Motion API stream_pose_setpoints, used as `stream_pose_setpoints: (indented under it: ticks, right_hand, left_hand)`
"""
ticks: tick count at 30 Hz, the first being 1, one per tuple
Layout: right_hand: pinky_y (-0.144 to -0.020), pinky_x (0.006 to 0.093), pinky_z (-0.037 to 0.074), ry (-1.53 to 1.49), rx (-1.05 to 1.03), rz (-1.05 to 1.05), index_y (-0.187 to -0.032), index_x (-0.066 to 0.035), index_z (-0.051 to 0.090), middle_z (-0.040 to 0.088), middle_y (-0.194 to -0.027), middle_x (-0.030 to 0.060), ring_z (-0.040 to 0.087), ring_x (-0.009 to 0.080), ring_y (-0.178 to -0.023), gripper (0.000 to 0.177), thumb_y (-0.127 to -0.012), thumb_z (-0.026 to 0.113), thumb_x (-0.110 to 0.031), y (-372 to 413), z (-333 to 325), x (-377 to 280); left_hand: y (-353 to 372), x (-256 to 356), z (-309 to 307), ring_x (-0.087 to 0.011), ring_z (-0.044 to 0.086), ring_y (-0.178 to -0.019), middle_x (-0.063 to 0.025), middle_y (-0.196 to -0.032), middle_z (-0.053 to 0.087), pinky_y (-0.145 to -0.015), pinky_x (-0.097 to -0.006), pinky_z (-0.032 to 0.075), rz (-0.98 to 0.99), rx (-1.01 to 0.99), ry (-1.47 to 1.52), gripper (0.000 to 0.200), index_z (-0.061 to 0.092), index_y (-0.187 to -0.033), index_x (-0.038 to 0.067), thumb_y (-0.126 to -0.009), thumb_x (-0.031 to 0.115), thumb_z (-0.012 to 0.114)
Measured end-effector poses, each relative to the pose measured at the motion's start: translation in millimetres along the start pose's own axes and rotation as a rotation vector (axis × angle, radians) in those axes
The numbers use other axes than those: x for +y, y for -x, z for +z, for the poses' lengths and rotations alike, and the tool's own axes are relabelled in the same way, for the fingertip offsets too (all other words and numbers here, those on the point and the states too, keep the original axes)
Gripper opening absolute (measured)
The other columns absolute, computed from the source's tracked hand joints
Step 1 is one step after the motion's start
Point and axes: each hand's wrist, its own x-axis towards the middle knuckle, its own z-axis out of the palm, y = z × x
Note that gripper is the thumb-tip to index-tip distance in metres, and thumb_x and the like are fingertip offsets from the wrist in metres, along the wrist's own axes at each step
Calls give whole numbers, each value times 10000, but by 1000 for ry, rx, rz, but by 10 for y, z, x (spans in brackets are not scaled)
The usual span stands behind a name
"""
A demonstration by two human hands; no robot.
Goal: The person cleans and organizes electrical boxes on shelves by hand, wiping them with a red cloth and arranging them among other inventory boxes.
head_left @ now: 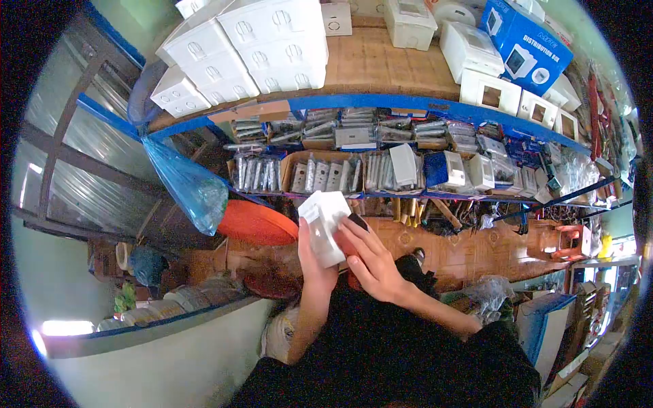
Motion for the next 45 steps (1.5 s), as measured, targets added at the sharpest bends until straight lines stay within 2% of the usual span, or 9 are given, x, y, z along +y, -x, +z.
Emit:
stream_pose_setpoints:
  ticks: [6, 9, 12, 19, 23, 29, 35, 39, 45]
  right_hand:
    - [-1215, 405, 192, -329, 346, 64, -1517, 1, 354, 364, -1564, 180, 315, 307, -1470, 542, -1059, 402, -285, -130, 1, 139]
    - [-1210, 366, 192, -980, 270, 215, -1548, -6, 294, 372, -1565, 116, 325, 239, -1453, 598, -1090, 349, -386, -275, -97, 135]
    - [-1206, 346, 191, -1010, 210, 337, -1566, -26, 262, 371, -1569, 105, 314, 222, -1459, 601, -1093, 353, -386, -335, -159, 245]
    - [-1214, 330, 157, -815, 158, 250, -1592, -24, 149, 252, -1621, 124, 211, 214, -1497, 617, -1079, 422, -232, -252, 90, 169]
    - [-1225, 334, 121, -776, 87, 427, -1588, 6, 83, 188, -1638, 137, 159, 219, -1514, 629, -1091, 361, -261, -124, 57, 43]
    - [-1226, 364, 125, -828, 271, 203, -1593, -17, 111, 210, -1632, 149, 162, 245, -1520, 693, -1087, 329, -437, -314, -6, 235]
    - [-1229, 393, 135, -635, 272, 66, -1576, -11, 213, 227, -1637, 173, 207, 295, -1518, 666, -1066, 380, -405, -345, 104, 212]
    - [-1231, 411, 146, -424, 69, 33, -1574, -33, 242, 239, -1632, 180, 200, 325, -1521, 600, -1073, 372, -336, -149, 78, 42]
    - [-1226, 405, 165, -267, 280, -12, -1549, -7, 287, 265, -1621, 185, 223, 323, -1514, 547, -1070, 380, -253, -349, -177, 8]
  left_hand:
    - [211, -275, -392, -265, 529, -1296, -106, -1404, 542, -1107, -420, 410, 40, -208, -126, 559, 406, -1472, 44, -1050, 410, 407]
    - [159, -165, -429, -284, 488, -1348, -117, -1481, 469, -1152, -437, 363, 18, -354, -149, 570, 344, -1511, 31, -1054, 360, 429]
    - [134, 4, -154, -287, 468, -1370, -116, -1515, 435, -1160, -436, 352, 20, -323, -164, 573, 311, -1534, 39, -1055, 328, 435]
    - [-290, -164, -201, -237, 647, -1032, -145, -1164, 651, -930, -360, 513, 262, 113, -297, 427, 570, -1313, -13, -1009, 269, 470]
    - [-279, -15, -163, -217, 620, -1072, -118, -1205, 633, -952, -374, 491, 259, -52, -285, 471, 527, -1362, -3, -979, 270, 553]
    - [-58, -19, -230, -215, 580, -1148, -117, -1289, 586, -1001, -355, 454, 78, -318, -317, 627, 456, -1430, 17, -898, 255, 686]
    - [-120, -149, -114, -279, 627, -1122, -162, -1236, 631, -969, -419, 506, 79, -136, 86, 494, 529, -1334, 1, -973, 337, 504]
    - [-283, 21, -117, -289, 628, -1122, -170, -1242, 630, -997, -424, 490, 402, 114, -220, 518, 539, -1298, -17, -1004, 398, 442]
    - [90, -137, -107, -300, 545, -1269, -137, -1390, 561, -1108, -435, 385, -108, -193, -10, 670, 448, -1435, 9, -965, 486, 476]
